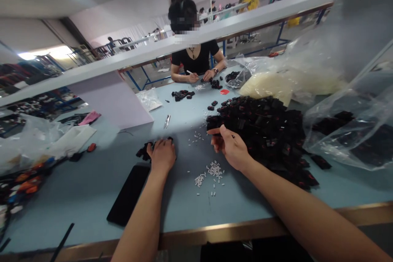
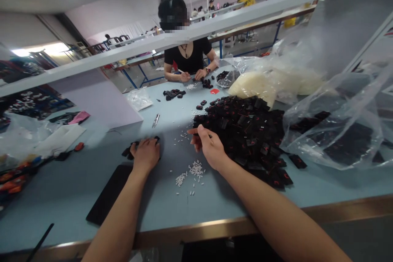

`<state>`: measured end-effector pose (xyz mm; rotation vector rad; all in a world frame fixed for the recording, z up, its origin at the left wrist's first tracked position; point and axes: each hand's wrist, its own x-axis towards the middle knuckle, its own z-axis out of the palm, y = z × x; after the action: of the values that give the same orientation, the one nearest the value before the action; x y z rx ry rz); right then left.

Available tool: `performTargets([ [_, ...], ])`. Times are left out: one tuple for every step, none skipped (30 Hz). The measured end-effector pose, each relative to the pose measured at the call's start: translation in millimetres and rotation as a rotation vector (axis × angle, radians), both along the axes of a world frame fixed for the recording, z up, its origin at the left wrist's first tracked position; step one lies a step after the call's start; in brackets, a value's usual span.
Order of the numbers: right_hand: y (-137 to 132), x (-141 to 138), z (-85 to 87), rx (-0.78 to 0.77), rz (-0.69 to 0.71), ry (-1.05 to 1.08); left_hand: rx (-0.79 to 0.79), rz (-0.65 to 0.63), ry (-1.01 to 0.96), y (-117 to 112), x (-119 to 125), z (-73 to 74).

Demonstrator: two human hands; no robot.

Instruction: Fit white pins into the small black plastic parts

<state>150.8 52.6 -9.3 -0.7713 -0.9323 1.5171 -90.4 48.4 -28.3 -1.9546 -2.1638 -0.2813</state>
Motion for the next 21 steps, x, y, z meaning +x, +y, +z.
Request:
performTargets([
  [-0.3, -0.1, -0.7, 0.020, 0.003, -0.023, -0.003, -0.006, 0.011, 0.2, 0.0, 1.3],
  [-0.6, -0.1, -1.2, 0.041, 0.004, -0.049, -0.005, -0.012, 0.024, 0.2, 0.3, 2.9],
  [-1.0, 0.3, -1.3, 0.065, 0.001, -0.083, -0.007, -0.017, 0.037, -0.1, 0.8, 4.5],
  [-1.4, 1.0, -1.2, 0.095, -0.011, -0.131, -0.010, -0.021, 0.049, -0.5, 1.5, 6.0],
  [-1.6, 2.0, -0.8, 0.134, -0.030, -0.195, -0.014, -0.023, 0.060, -1.1, 2.2, 7.3],
  [-1.7, 3.2, -0.2, 0.187, -0.052, -0.269, -0.019, -0.023, 0.069, -1.7, 3.0, 8.3],
  [-1.7, 4.5, 0.5, 0.251, -0.068, -0.346, -0.026, -0.021, 0.076, -2.3, 3.8, 9.1],
  [-1.6, 5.9, 1.1, 0.323, -0.067, -0.422, -0.037, -0.020, 0.081, -3.0, 4.4, 9.6],
  [-1.3, 7.0, 1.7, 0.397, -0.043, -0.492, -0.046, -0.020, 0.084, -3.5, 5.0, 10.0],
  [-1.1, 7.8, 1.9, 0.466, -0.002, -0.559, -0.048, -0.023, 0.084, -4.0, 5.5, 10.4],
  [-0.9, 8.3, 1.9, 0.523, 0.050, -0.624, -0.046, -0.026, 0.082, -4.3, 5.8, 10.7],
  [-0.9, 8.4, 1.6, 0.566, 0.105, -0.694, -0.048, -0.033, 0.076, -4.5, 6.2, 11.0],
  [-1.1, 8.3, 1.2, 0.605, 0.161, -0.772, -0.056, -0.041, 0.066, -4.6, 6.5, 11.3],
  [-1.6, 8.0, 0.6, 0.642, 0.215, -0.856, -0.069, -0.048, 0.055, -4.6, 6.7, 11.6],
  [-2.3, 7.7, 0.0, 0.674, 0.266, -0.946, -0.088, -0.054, 0.045, -4.6, 6.9, 11.9],
  [-3.1, 7.5, -0.5, 0.702, 0.315, -1.040, -0.110, -0.060, 0.036, -4.6, 7.1, 12.2],
  [-4.1, 7.3, -0.9, 0.726, 0.363, -1.137, -0.123, -0.065, 0.032, -4.7, 7.3, 12.5],
  [-5.2, 7.2, -1.0, 0.745, 0.404, -1.230, -0.123, -0.072, 0.033, -4.9, 7.5, 13.0],
  [-6.3, 7.0, -1.0, 0.759, 0.432, -1.314, -0.110, -0.081, 0.037, -5.3, 7.8, 13.5],
  [-7.5, 6.6, -0.8, 0.770, 0.451, -1.387, -0.089, -0.092, 0.041, -5.7, 8.2, 14.2],
  [-8.6, 6.0, -0.6, 0.781, 0.462, -1.448, -0.061, -0.105, 0.042, -6.3, 8.9, 15.1],
])
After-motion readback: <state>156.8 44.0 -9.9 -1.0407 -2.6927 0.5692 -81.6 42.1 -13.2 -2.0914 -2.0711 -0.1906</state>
